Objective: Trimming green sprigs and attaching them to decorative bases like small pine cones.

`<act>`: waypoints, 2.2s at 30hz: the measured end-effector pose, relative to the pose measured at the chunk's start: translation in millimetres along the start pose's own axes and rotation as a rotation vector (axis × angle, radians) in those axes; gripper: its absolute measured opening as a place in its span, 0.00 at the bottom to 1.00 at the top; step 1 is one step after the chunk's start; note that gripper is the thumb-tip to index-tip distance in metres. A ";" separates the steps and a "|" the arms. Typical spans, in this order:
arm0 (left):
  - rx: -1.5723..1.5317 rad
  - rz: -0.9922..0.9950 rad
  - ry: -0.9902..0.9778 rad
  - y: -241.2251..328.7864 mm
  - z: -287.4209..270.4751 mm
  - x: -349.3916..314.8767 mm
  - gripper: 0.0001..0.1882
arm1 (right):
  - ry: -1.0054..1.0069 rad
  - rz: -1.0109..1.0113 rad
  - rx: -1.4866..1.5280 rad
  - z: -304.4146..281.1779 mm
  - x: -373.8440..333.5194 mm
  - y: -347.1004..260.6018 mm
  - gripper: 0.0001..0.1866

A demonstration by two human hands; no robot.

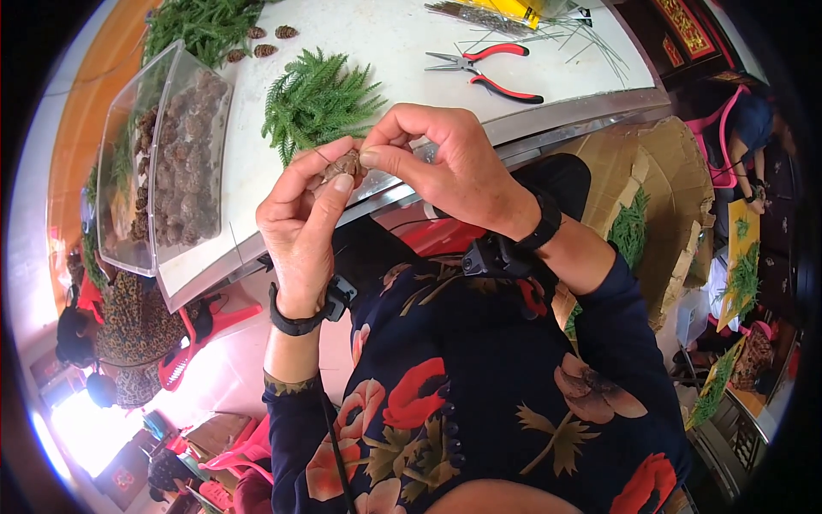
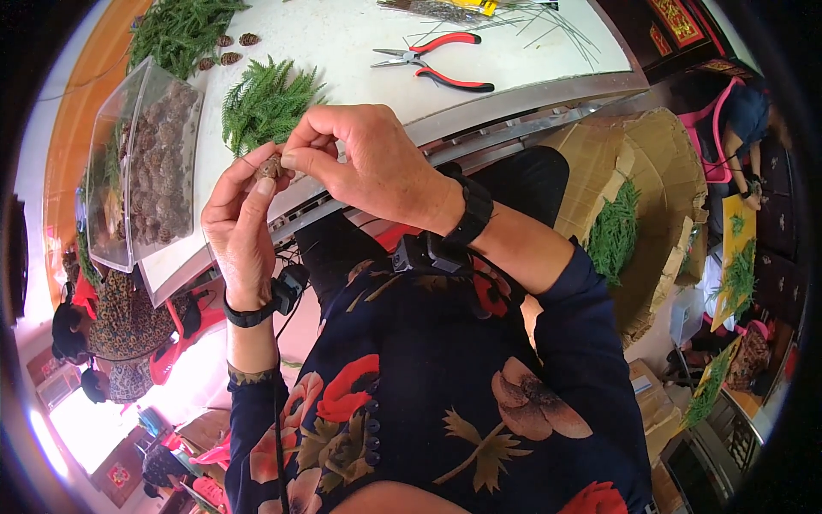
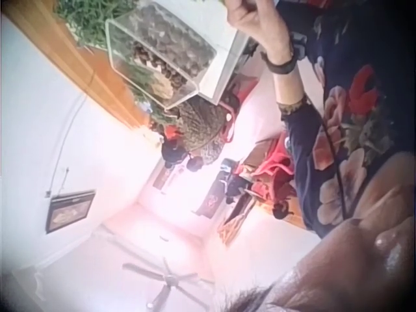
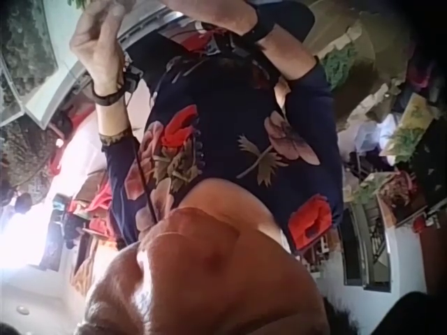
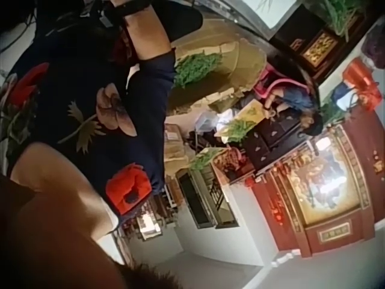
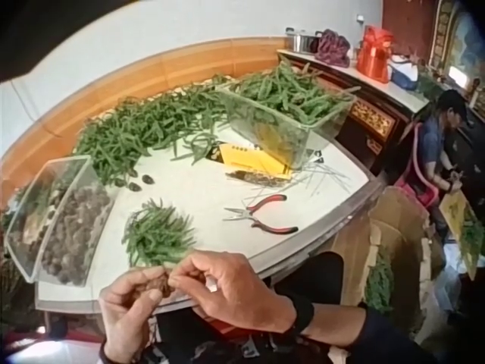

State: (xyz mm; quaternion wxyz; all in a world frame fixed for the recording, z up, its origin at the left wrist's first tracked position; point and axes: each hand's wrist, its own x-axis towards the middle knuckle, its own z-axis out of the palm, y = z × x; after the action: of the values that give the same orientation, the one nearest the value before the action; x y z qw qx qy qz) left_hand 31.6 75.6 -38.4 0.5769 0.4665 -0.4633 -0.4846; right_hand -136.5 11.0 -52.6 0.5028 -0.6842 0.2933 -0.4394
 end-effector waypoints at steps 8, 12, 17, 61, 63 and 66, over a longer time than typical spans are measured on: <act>-0.063 -0.031 -0.001 -0.5 1.2 2.2 0.14 | 0.022 0.001 0.046 0.3 -2.1 -0.1 0.04; -0.193 -0.118 0.023 -1.9 -3.3 3.8 0.15 | 0.042 -0.026 0.031 4.9 -1.9 -6.0 0.03; -0.410 -0.212 0.020 -1.7 -12.6 8.8 0.19 | 0.057 -0.364 -0.355 3.2 -1.4 -10.9 0.02; -0.355 -0.160 0.075 2.2 -6.0 7.4 0.15 | 0.197 -0.249 -0.316 25.1 3.9 -3.7 0.02; -0.370 -0.172 0.059 1.5 -8.3 7.3 0.14 | 0.199 -0.247 -0.331 25.3 4.0 -3.0 0.03; -0.507 -0.234 0.031 -2.0 -15.3 9.1 0.12 | 0.204 -0.262 -0.352 27.4 3.3 -0.5 0.03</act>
State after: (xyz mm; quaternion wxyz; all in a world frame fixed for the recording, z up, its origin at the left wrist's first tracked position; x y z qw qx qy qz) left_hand 47.4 67.8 -41.7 0.6223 0.3652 -0.2614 -0.6411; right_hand -110.5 20.1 -54.1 0.2825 -0.7454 0.3235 -0.5099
